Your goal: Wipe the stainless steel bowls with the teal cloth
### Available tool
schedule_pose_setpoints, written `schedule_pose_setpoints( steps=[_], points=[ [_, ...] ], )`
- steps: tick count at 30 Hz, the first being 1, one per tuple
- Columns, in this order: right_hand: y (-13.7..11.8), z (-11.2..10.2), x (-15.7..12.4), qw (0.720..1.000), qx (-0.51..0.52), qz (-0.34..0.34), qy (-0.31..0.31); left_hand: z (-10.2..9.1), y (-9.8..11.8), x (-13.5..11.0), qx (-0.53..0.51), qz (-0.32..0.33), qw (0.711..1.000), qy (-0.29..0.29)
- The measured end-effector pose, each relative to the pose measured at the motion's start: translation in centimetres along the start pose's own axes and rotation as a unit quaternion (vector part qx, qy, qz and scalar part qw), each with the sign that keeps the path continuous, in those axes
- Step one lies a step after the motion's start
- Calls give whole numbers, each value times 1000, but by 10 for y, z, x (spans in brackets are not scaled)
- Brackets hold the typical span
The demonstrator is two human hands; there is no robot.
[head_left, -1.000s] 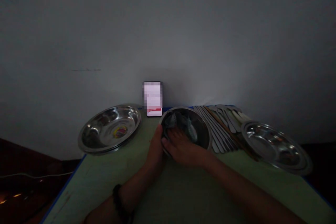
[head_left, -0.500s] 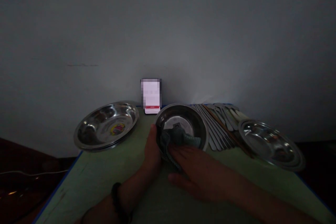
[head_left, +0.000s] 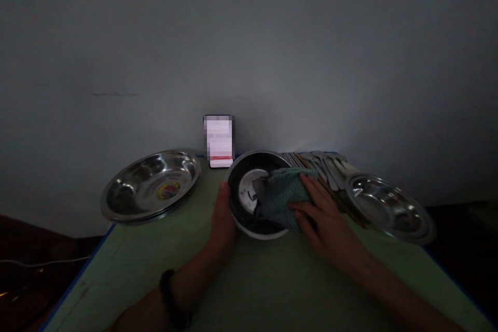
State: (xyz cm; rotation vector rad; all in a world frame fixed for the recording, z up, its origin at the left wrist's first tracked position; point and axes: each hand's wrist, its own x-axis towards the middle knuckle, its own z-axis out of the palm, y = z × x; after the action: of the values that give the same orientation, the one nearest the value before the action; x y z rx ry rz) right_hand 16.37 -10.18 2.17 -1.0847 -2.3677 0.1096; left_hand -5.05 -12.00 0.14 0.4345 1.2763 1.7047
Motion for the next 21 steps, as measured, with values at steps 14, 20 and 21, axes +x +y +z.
schedule_pose_setpoints(
  steps=[14,20,21],
  points=[
    [-18,10,69,978,141,138,66,9,20,-16,47,51,996,49],
    [-7,25,96,985,27,172,20,-2,11,-6,113,149,981,-46],
    [-5,27,97,984,13,179,15,-4,10,-4,122,149,980,-46]
  ],
)
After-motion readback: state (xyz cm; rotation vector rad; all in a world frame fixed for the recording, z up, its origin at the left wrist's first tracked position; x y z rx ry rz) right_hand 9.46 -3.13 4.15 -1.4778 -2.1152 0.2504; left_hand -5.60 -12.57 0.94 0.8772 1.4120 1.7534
